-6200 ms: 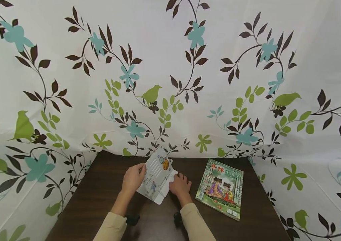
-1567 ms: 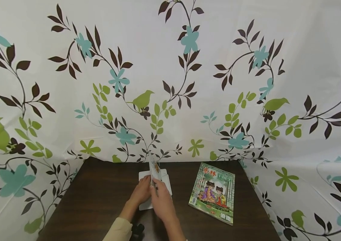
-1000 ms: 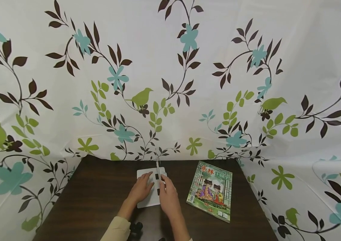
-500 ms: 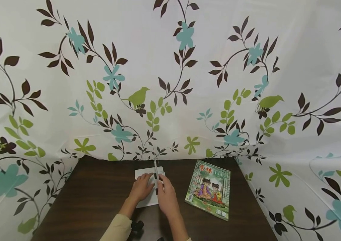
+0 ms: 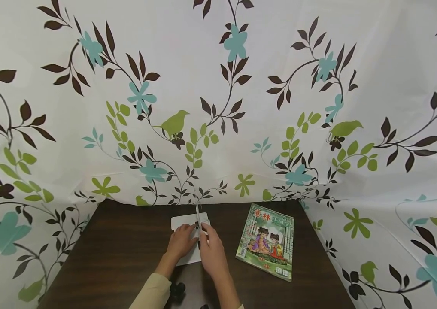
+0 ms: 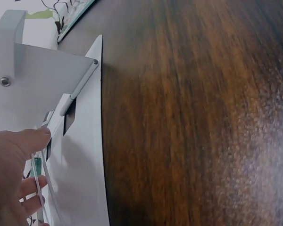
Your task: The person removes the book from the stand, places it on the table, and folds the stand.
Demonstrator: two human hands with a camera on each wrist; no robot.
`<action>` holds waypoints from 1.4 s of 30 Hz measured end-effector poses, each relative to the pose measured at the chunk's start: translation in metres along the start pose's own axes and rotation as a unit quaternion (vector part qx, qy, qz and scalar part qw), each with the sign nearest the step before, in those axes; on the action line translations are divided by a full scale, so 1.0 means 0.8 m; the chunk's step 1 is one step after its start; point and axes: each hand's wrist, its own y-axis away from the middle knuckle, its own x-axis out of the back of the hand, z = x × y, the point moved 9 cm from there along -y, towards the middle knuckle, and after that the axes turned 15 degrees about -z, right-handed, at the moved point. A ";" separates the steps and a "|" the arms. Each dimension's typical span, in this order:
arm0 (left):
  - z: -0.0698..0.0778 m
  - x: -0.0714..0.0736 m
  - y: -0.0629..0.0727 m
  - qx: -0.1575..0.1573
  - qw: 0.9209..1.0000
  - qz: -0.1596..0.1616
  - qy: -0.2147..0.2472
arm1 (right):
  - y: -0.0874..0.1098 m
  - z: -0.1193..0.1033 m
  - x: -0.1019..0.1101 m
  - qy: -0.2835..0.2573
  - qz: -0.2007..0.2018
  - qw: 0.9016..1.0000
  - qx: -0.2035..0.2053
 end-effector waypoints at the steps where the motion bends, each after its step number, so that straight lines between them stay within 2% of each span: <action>1: 0.000 -0.001 0.001 0.004 1.000 -0.003 -0.001 | 0.000 0.000 -0.001 0.001 -0.001 1.000 0.000; 6: -0.002 -0.005 0.004 0.010 1.000 0.004 -0.011 | 0.001 0.000 -0.004 -0.002 -0.008 1.000 0.005; 12: -0.008 -0.016 0.000 0.007 0.999 0.019 -0.031 | 0.002 -0.002 -0.005 -0.009 -0.013 1.000 0.001; 19: 0.003 -0.006 0.008 0.000 0.999 0.025 -0.047 | 0.002 -0.004 -0.003 -0.003 -0.010 1.000 0.008; 22: 0.004 -0.005 0.010 0.004 0.999 0.012 -0.042 | 0.002 -0.003 -0.004 -0.002 -0.010 1.000 0.002; 27: -0.001 -0.013 0.006 0.012 0.999 -0.014 -0.039 | 0.001 0.001 -0.005 -0.009 -0.014 1.000 -0.005; 32: -0.002 -0.015 0.002 -0.002 0.999 -0.030 -0.035 | 0.000 0.001 -0.003 -0.008 -0.012 1.000 -0.008; 36: -0.003 -0.005 0.002 -0.009 0.999 -0.026 -0.017 | 0.000 -0.001 -0.002 -0.001 -0.009 1.000 -0.001; 38: -0.005 0.006 0.005 -0.008 1.000 -0.016 -0.017 | 0.000 -0.003 -0.002 0.002 -0.007 1.000 0.003; 42: -0.004 0.041 0.018 -0.016 0.999 0.035 -0.011 | -0.001 -0.005 -0.006 0.005 -0.009 1.000 0.002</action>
